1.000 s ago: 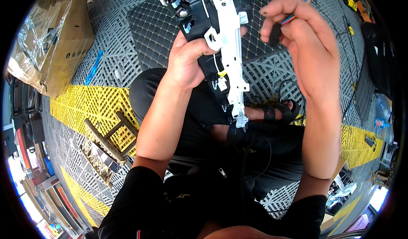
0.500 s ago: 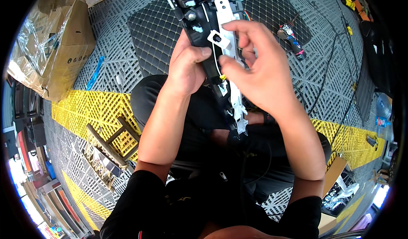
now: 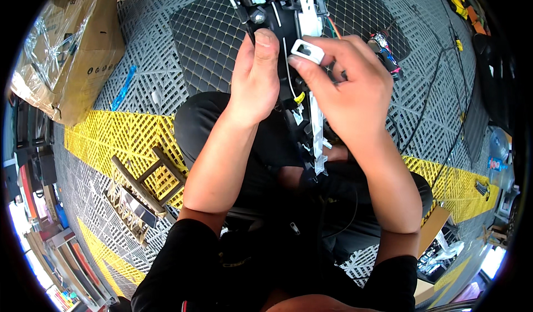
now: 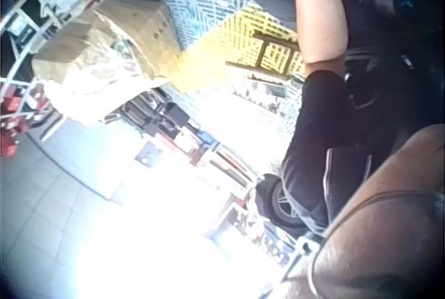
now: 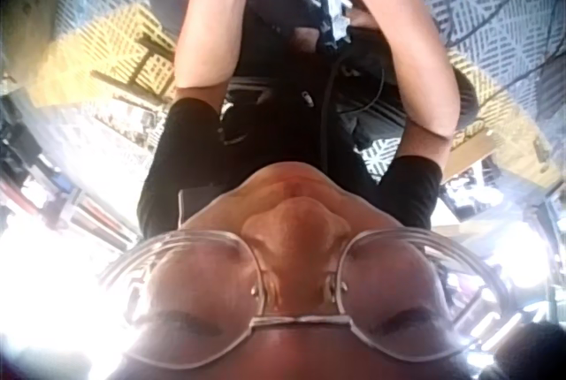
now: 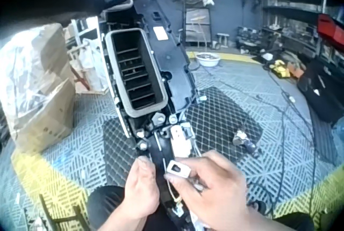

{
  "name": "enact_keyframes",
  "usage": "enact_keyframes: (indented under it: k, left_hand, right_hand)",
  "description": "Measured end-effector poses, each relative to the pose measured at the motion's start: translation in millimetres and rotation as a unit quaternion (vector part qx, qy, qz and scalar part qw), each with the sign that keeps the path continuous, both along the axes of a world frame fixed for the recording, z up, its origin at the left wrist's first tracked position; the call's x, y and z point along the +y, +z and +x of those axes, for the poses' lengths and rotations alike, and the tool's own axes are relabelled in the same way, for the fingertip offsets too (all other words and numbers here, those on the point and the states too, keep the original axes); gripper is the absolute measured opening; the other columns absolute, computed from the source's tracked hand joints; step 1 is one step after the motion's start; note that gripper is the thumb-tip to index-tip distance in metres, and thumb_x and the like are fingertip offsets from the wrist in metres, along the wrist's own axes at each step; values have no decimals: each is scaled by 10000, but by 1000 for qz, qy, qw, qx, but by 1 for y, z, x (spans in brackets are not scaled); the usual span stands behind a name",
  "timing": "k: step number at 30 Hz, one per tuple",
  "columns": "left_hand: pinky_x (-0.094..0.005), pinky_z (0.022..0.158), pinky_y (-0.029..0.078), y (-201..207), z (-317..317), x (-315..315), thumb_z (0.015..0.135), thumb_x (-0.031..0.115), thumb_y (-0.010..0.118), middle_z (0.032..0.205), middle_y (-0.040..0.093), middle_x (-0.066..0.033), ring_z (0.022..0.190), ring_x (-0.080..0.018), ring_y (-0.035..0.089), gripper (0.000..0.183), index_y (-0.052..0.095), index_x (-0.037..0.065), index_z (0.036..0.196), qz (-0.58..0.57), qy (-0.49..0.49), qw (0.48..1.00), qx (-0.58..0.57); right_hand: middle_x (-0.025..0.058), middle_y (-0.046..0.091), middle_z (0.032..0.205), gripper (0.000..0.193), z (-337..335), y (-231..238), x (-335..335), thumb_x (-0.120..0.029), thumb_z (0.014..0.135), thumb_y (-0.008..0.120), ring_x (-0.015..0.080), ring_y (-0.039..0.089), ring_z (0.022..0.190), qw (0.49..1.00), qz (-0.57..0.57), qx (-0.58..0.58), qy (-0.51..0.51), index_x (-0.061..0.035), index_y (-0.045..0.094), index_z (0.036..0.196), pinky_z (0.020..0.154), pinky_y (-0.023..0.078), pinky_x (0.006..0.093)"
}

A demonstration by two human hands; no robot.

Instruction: The person assembles a car air vent component by hand, attaching white plastic pieces and a wiring harness to a black housing. They work while sitting on a floor mat, connecting wires to small terminals and pressing plastic clips into place.

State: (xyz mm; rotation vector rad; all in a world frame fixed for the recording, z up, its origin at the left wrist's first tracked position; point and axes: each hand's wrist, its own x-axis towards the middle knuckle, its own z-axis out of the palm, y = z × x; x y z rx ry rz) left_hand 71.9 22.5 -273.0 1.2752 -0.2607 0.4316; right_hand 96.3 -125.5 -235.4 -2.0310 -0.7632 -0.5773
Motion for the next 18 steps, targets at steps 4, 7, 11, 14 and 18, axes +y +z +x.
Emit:
enact_keyframes:
  k: [4,7,11,14,18]
  left_hand:
    - [-312,884,548,2,3,-1,1058,523,542,1071,715,-68,986,-135,670,555,622,-7,1203,-65,-9,997,39]
    - [-310,914,537,4,1,0,1019,206,693,1097,699,-41,999,-118,653,313,585,11,1240,-94,-37,993,66]
    - [-338,919,552,5,0,-1,1006,121,644,1129,712,-71,1047,-157,673,232,620,5,1206,-67,-5,994,89]
    - [-326,898,561,4,0,-4,988,59,631,1108,721,-78,1001,-166,695,218,626,-3,1196,-91,10,991,93]
    - [-336,924,572,4,-1,-8,975,13,677,1136,725,-83,1038,-170,702,232,630,4,1202,-82,5,991,101]
  right_hand:
    - [-3,621,774,267,8,3,-11,-206,786,892,112,573,599,998,10,51,44,-112,774,1006,534,461,273]
    - [-13,609,767,245,11,5,-17,-200,808,882,88,528,588,993,20,94,65,-116,781,1015,532,424,255]
    - [-13,635,822,248,15,6,-25,-188,842,867,69,524,624,984,31,144,99,-100,789,1060,556,420,235]
    - [-17,650,873,232,16,6,-28,-165,871,849,46,532,678,969,79,192,134,-76,787,1076,583,421,217]
    - [-26,646,886,229,17,7,-32,-147,882,840,31,543,727,967,65,200,141,-67,784,1089,612,428,204]
